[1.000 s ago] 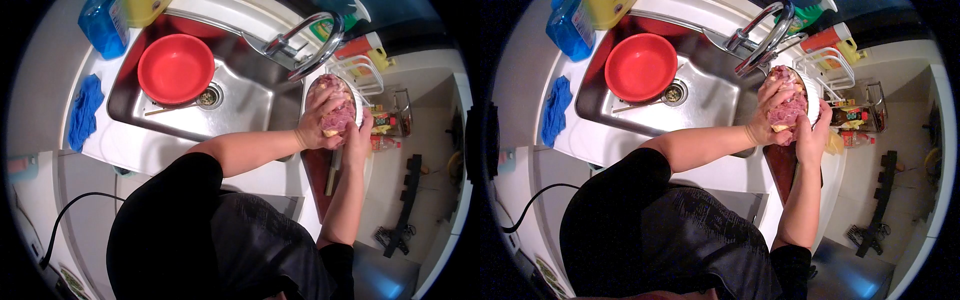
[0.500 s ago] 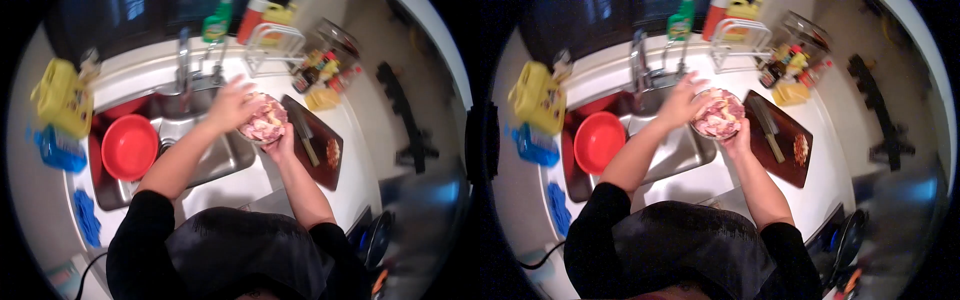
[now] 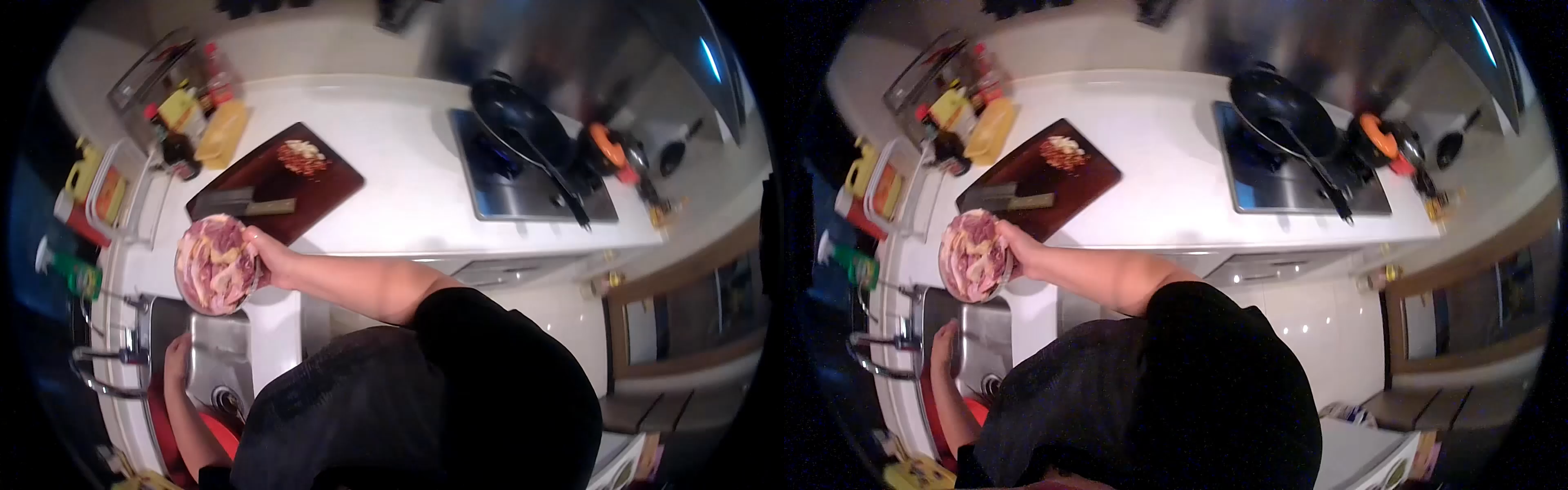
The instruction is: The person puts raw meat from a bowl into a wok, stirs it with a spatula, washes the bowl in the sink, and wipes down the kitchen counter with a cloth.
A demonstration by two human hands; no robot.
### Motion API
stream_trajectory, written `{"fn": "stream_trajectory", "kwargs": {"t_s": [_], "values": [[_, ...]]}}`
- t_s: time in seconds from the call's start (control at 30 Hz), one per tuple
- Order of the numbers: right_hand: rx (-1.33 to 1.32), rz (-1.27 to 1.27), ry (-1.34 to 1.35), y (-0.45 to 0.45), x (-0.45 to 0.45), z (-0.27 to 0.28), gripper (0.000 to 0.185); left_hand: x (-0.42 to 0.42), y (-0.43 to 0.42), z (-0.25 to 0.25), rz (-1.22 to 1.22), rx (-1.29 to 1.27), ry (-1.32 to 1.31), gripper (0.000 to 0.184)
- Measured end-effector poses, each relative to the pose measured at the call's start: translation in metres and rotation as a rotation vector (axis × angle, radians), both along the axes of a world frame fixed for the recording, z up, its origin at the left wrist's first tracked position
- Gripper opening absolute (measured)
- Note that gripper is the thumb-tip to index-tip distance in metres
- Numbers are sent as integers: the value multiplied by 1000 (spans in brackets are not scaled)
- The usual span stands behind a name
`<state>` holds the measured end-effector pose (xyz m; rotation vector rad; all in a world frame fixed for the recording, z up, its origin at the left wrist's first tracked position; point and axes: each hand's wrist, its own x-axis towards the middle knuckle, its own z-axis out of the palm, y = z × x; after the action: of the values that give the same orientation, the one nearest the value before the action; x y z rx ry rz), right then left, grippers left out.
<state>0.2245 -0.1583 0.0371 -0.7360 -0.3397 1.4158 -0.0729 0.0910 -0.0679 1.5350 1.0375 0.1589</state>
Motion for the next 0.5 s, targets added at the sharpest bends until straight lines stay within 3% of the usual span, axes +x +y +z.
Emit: {"fn": "stream_trajectory", "kwargs": {"t_s": [0.1, 0.2, 0.27, 0.37, 0.5], "values": [[98, 38, -19, -38, 15, 11, 50, 20, -30, 29, -344, 846, 300, 49], [115, 17, 24, -42, 11, 5, 50, 73, -73, 59, -277, 1053, 137, 59], [163, 0, -11, -38, 10, -2, 51, 107, -94, 89, -172, -333, -324, 63], [151, -26, -40, -42, 11, -1, 52, 145, -133, 116, -406, -703, -539, 62], [-8, -129, -33, -51, 8, -2, 53, 165, -139, 109, -480, -776, -637, 64]]}}
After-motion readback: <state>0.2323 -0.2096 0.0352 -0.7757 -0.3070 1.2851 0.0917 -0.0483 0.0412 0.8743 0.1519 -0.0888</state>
